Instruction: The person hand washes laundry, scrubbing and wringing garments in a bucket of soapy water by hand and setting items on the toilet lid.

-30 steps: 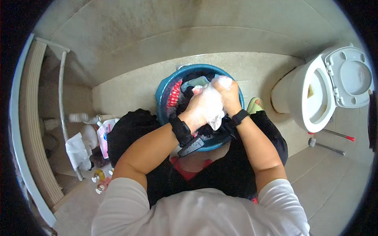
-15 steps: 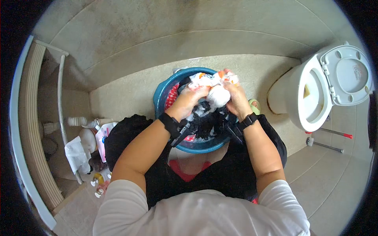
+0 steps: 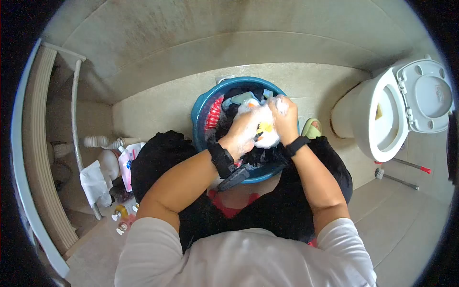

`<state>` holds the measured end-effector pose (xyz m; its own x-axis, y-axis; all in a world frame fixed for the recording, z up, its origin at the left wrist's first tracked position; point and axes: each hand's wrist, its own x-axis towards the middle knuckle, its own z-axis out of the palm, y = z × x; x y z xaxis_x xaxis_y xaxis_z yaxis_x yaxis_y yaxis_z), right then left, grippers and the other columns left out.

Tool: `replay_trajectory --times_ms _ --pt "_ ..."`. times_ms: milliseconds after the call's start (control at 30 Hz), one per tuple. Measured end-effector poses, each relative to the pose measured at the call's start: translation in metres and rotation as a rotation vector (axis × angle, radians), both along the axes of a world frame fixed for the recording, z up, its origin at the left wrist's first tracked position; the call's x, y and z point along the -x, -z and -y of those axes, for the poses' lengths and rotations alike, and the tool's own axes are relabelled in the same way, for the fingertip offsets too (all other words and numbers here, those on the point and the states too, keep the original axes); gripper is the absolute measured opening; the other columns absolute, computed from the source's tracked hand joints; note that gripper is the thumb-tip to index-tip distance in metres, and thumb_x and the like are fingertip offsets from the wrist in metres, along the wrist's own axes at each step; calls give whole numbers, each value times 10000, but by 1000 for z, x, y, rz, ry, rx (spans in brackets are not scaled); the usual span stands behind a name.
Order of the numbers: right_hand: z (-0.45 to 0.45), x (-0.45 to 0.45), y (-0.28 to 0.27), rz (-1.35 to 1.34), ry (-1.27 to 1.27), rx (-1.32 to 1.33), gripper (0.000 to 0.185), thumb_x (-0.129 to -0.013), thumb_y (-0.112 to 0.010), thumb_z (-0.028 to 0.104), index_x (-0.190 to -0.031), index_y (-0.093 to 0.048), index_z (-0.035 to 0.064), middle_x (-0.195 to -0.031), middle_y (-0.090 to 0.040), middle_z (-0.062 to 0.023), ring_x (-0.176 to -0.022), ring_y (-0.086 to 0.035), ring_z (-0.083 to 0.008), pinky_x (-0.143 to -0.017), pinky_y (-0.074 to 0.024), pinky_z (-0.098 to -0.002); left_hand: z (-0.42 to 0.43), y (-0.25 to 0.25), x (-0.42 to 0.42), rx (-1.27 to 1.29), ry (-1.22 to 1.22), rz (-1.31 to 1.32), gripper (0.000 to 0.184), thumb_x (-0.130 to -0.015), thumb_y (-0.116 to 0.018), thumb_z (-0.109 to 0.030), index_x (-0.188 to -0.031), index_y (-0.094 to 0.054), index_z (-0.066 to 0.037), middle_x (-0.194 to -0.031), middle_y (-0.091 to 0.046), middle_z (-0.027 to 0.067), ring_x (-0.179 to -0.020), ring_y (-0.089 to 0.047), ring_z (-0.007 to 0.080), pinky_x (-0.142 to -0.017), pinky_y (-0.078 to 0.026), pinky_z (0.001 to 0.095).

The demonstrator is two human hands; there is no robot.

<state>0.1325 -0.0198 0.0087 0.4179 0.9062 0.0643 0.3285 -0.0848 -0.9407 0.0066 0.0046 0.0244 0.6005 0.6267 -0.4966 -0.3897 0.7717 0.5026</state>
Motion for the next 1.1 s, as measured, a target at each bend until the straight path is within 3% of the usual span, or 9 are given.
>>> replay_trajectory --times_ms 133,267,500,567,767,867,967,1033,1100 --pt "25 45 -38 296 -316 -266 102 -671 -658 110 -717 -605 35 -715 -609 -164 -696 -605 -337 -640 -476 -390 -14 38 13 63 97 176 95 -850 -580 -193 -833 -553 -104 -765 -580 21 -664 -592 139 -604 -509 281" --pt "2 -2 13 -379 -63 193 143 -840 -611 167 -760 -591 50 -716 -605 -33 -641 -553 -109 -582 -445 -262 7 5 3 -21 -16 90 106 -874 -511 -174 -868 -550 -76 -789 -597 33 -695 -603 128 -609 -500 273" --pt "10 -9 -19 -1587 -380 308 375 -837 -570 139 -1187 -496 29 -1122 -583 -111 -1027 -571 -198 -893 -458 -337 -9 -4 9 -377 166 -25 131 -832 -550 -89 -955 -518 -59 -909 -595 50 -833 -605 148 -729 -501 276" --pt "10 -23 -14 -1344 -331 197 405 -819 -558 102 -1203 -493 -10 -1161 -575 -135 -1067 -563 -236 -947 -435 -378 -28 1 14 -320 135 77 199 -874 -523 -137 -1057 -503 -60 -1016 -585 92 -936 -595 185 -829 -491 317" --pt "11 22 -62 514 -467 -350 222 -603 -659 69 -820 -618 92 -880 -628 -92 -811 -610 -271 -734 -485 -363 -26 29 11 154 80 215 399 -894 -520 -438 -1016 -519 -59 -930 -580 60 -887 -589 166 -796 -491 301" --pt "23 39 -56 766 -428 -203 181 -555 -692 156 -700 -588 124 -770 -599 -68 -744 -591 -291 -676 -472 -395 -7 2 7 38 58 86 367 -885 -524 -451 -966 -535 -94 -846 -563 25 -812 -572 114 -730 -481 278" --pt "2 4 -12 73 -158 -21 151 -591 -674 142 -704 -590 87 -674 -593 -136 -626 -592 -334 -570 -479 -423 2 12 -1 110 50 12 201 -897 -507 -302 -875 -554 -108 -753 -536 11 -651 -564 124 -575 -481 283" --pt "14 22 -24 398 -278 -122 214 -551 -697 135 -721 -579 79 -707 -607 -148 -678 -608 -349 -610 -494 -423 -1 21 4 -1241 -99 -362 178 -890 -505 -290 -847 -551 -124 -730 -532 8 -596 -556 132 -557 -481 272" --pt "28 50 -44 391 -389 -344 241 -533 -698 137 -744 -589 93 -740 -614 -143 -704 -608 -348 -637 -495 -419 -19 25 15 86 158 136 180 -889 -495 -292 -808 -539 -138 -703 -523 4 -599 -552 134 -549 -478 272"
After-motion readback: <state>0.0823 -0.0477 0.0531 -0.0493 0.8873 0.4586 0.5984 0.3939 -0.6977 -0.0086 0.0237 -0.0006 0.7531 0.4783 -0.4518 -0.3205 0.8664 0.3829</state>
